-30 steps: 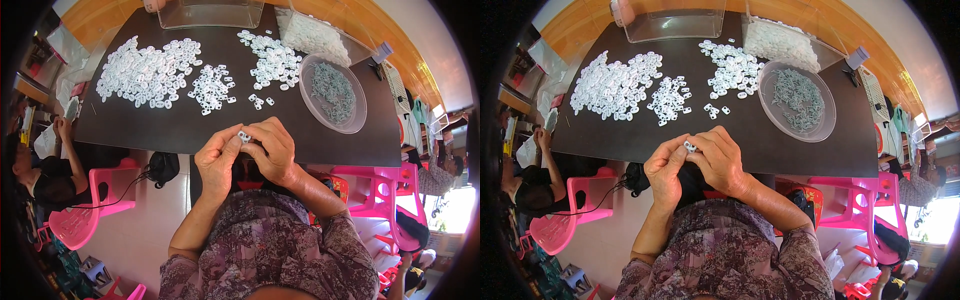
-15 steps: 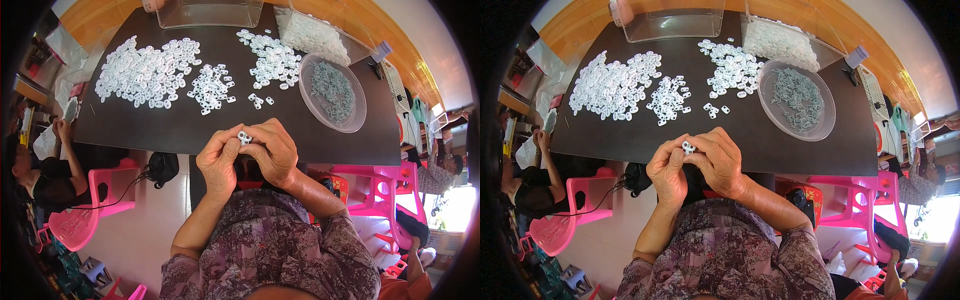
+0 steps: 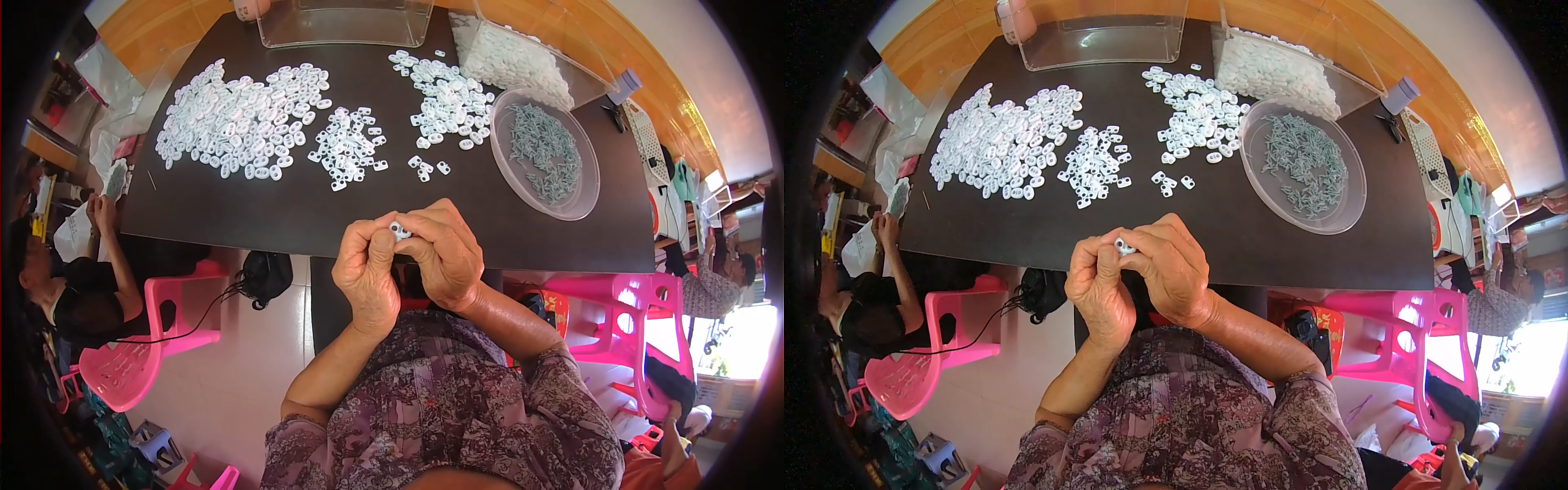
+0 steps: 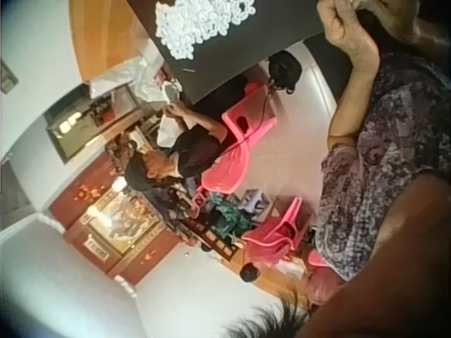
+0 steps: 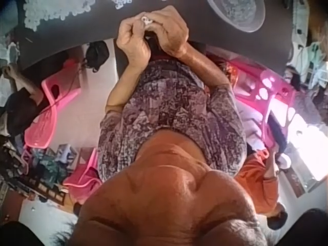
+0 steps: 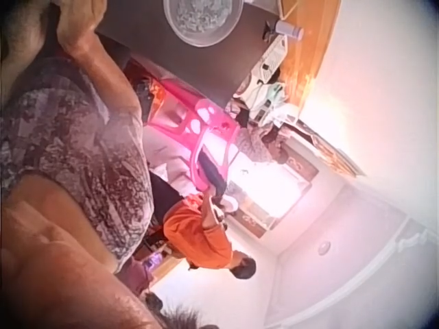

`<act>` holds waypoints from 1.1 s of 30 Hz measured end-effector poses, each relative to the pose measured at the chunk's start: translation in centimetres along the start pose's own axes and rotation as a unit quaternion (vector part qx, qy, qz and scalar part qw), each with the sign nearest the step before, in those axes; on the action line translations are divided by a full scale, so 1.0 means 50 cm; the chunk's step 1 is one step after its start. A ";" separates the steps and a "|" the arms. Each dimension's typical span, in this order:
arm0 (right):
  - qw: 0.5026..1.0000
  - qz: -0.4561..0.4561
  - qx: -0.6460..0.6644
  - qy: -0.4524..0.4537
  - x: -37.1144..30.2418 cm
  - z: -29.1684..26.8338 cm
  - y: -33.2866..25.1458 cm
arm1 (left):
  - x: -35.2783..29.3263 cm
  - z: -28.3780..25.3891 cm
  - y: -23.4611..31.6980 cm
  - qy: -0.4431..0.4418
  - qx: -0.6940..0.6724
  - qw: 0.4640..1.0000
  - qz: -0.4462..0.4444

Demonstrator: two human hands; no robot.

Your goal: Manually assembling small white plastic components by inserting metal pins into them at a workshop table.

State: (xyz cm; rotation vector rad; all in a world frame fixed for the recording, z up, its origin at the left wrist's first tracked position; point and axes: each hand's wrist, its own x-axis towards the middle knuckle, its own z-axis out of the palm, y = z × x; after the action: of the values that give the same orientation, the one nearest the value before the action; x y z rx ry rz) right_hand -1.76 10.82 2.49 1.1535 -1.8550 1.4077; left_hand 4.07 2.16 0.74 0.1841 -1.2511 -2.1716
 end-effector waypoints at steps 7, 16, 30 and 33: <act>0.994 0.103 0.018 -0.005 0.003 0.009 -0.016 | 0.009 0.002 0.018 0.007 -0.010 1.000 -0.026; 0.999 0.027 -0.011 0.015 -0.002 0.020 -0.009 | 0.003 -0.002 0.016 0.005 0.017 1.000 0.010; 1.000 -0.005 -0.014 -0.007 -0.001 0.004 -0.028 | -0.005 0.002 0.011 -0.038 0.067 0.988 0.136; 1.000 -0.012 -0.018 -0.002 -0.002 0.004 -0.028 | -0.008 0.008 0.008 -0.029 0.069 0.987 0.139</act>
State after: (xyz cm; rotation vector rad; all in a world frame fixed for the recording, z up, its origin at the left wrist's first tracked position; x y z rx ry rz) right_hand -0.48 10.53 3.01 1.1577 -1.8545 1.3544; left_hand 4.45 2.52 1.22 0.0017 -1.3723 -1.8646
